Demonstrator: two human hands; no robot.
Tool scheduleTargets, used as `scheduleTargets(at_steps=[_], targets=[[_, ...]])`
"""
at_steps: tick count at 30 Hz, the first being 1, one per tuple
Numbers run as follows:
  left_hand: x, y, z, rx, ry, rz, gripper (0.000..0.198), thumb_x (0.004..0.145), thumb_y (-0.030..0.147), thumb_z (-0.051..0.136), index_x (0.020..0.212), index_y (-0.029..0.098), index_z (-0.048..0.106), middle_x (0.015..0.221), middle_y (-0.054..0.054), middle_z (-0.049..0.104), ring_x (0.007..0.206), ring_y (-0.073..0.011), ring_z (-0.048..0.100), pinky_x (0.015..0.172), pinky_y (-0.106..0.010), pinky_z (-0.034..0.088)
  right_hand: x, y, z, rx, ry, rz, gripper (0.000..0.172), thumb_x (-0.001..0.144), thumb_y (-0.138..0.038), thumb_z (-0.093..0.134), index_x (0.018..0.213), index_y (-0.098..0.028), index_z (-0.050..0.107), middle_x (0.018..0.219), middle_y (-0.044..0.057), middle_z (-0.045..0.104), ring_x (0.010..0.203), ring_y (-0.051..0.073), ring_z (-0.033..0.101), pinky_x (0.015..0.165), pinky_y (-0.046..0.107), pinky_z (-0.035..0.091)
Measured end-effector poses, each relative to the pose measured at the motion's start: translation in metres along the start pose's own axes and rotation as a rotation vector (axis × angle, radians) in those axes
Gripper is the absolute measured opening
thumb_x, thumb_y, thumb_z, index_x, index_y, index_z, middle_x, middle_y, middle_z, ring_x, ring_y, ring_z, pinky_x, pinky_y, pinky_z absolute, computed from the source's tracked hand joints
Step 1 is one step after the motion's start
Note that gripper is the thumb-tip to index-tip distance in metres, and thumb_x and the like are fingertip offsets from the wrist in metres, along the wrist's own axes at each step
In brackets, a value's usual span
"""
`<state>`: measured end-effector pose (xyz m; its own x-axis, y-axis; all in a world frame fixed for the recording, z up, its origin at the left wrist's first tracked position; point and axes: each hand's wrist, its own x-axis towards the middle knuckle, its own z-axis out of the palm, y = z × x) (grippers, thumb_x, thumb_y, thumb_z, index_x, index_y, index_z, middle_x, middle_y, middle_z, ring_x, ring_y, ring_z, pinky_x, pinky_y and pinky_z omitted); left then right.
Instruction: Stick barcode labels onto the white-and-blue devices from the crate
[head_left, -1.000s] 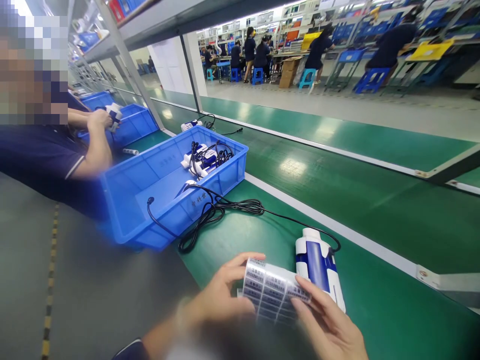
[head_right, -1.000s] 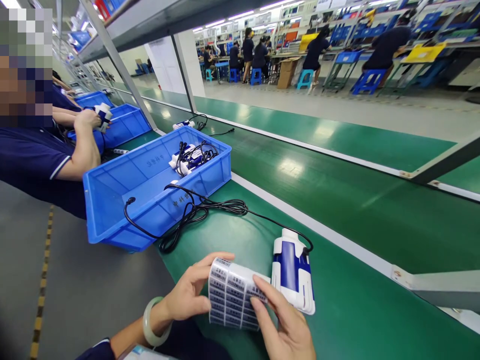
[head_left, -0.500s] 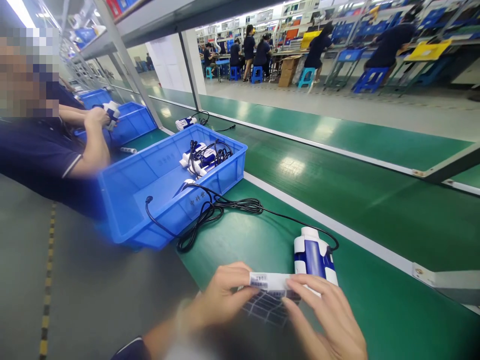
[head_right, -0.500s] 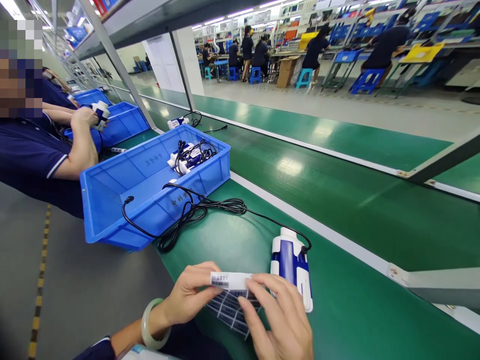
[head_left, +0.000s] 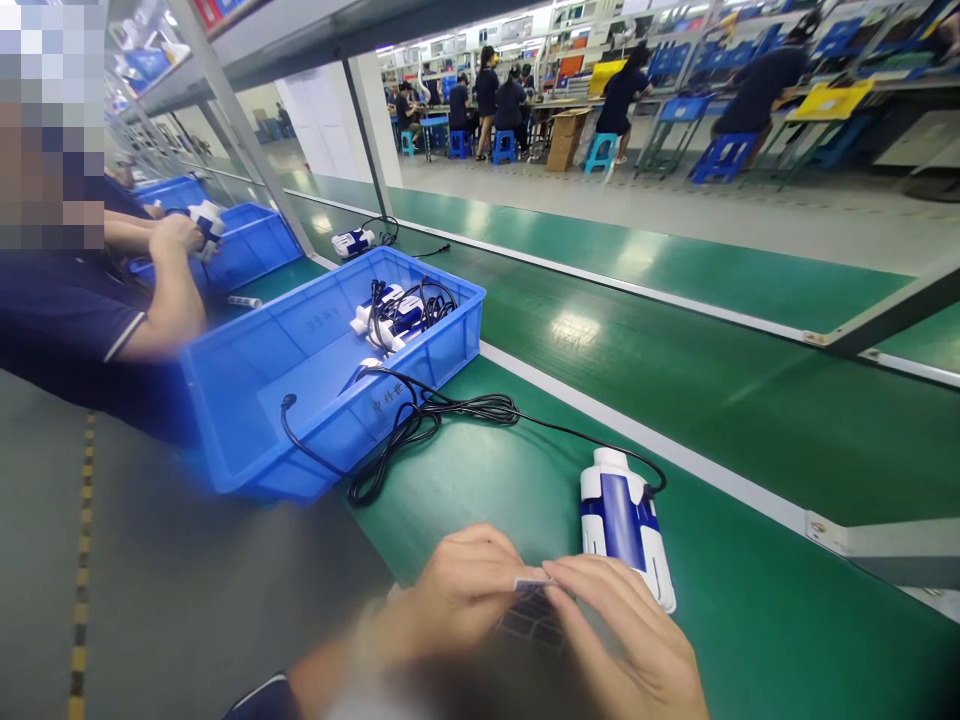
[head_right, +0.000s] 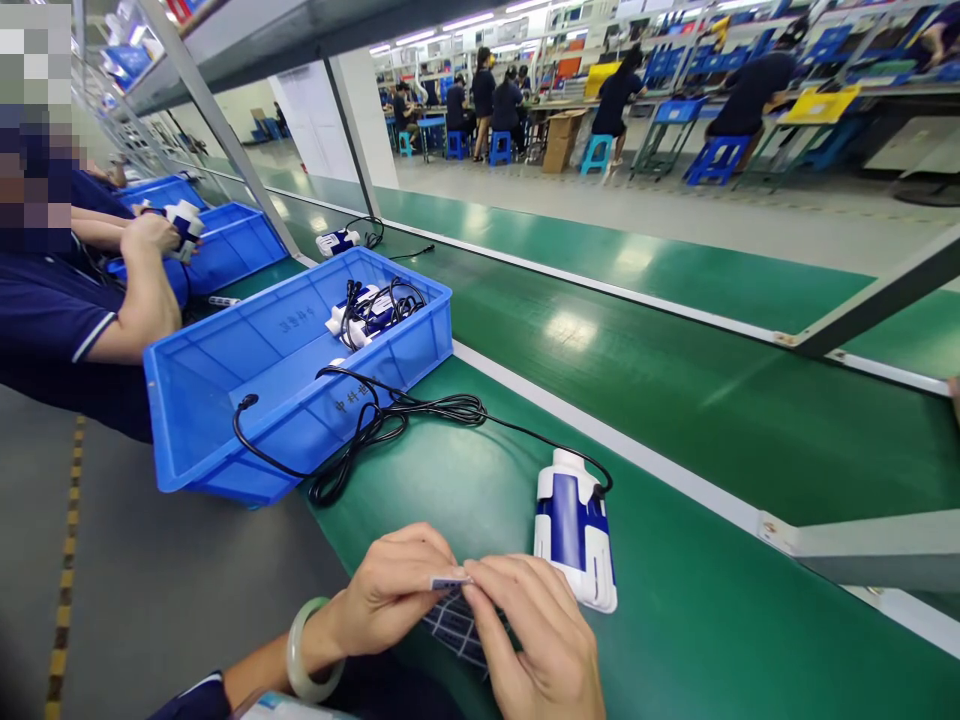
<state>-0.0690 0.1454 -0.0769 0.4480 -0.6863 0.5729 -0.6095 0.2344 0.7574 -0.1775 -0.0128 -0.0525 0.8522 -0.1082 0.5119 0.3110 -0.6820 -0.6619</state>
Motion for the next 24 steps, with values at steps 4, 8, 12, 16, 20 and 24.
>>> scheduleTargets(at_steps=[4,8,12,16,20,24], targets=[[0.003,0.002,0.005,0.038,0.03,-0.023,0.029,0.087,0.008,0.053,0.111,0.016,0.068,0.07,-0.006,0.07,0.067,-0.0138,0.062,0.071,-0.028,0.053,-0.001,0.0,0.002,-0.08,0.072,-0.085,0.025,0.092,-0.007,0.054,0.112,-0.021,0.06,0.098,0.005,0.067,0.089,0.022,0.062,0.079,0.035,0.051],[0.003,0.005,0.012,0.037,0.108,-0.159,0.023,0.086,0.012,0.056,0.102,0.014,0.072,0.072,-0.008,0.069,0.069,-0.0148,0.061,0.066,-0.025,0.052,-0.006,0.006,0.012,-0.177,0.218,-0.124,0.035,0.091,-0.009,0.054,0.12,-0.027,0.062,0.101,0.005,0.069,0.086,0.026,0.066,0.075,0.038,0.054],[0.002,0.007,0.014,-0.001,0.109,-0.307,0.021,0.084,0.013,0.056,0.094,0.012,0.074,0.074,-0.009,0.068,0.07,-0.0145,0.06,0.067,-0.023,0.049,-0.009,0.012,0.017,-0.248,0.221,-0.17,0.046,0.088,-0.005,0.057,0.128,-0.029,0.059,0.109,0.004,0.068,0.091,0.027,0.068,0.077,0.035,0.055],[0.003,0.01,0.014,-0.032,0.099,-0.455,0.018,0.084,0.015,0.056,0.086,0.012,0.074,0.072,-0.006,0.066,0.069,-0.0135,0.057,0.066,-0.022,0.045,-0.01,0.012,0.019,-0.334,0.203,-0.161,0.042,0.088,-0.004,0.056,0.123,-0.026,0.062,0.119,0.008,0.064,0.096,0.027,0.066,0.084,0.037,0.052],[0.005,0.013,0.013,-0.101,0.095,-0.641,0.02,0.081,0.014,0.059,0.094,0.018,0.074,0.08,-0.003,0.07,0.075,-0.0141,0.061,0.073,-0.023,0.047,-0.015,0.012,0.025,-0.386,0.236,-0.212,0.036,0.089,-0.002,0.052,0.113,-0.024,0.065,0.113,0.01,0.064,0.097,0.025,0.064,0.083,0.037,0.051],[0.007,-0.006,0.001,-0.173,0.16,-0.708,0.022,0.085,0.022,0.058,0.102,0.015,0.071,0.092,-0.005,0.072,0.088,-0.0186,0.066,0.082,-0.027,0.051,-0.017,0.009,0.022,-0.252,0.241,-0.235,0.028,0.092,-0.006,0.051,0.109,-0.024,0.064,0.101,0.009,0.063,0.089,0.023,0.064,0.078,0.035,0.052]])
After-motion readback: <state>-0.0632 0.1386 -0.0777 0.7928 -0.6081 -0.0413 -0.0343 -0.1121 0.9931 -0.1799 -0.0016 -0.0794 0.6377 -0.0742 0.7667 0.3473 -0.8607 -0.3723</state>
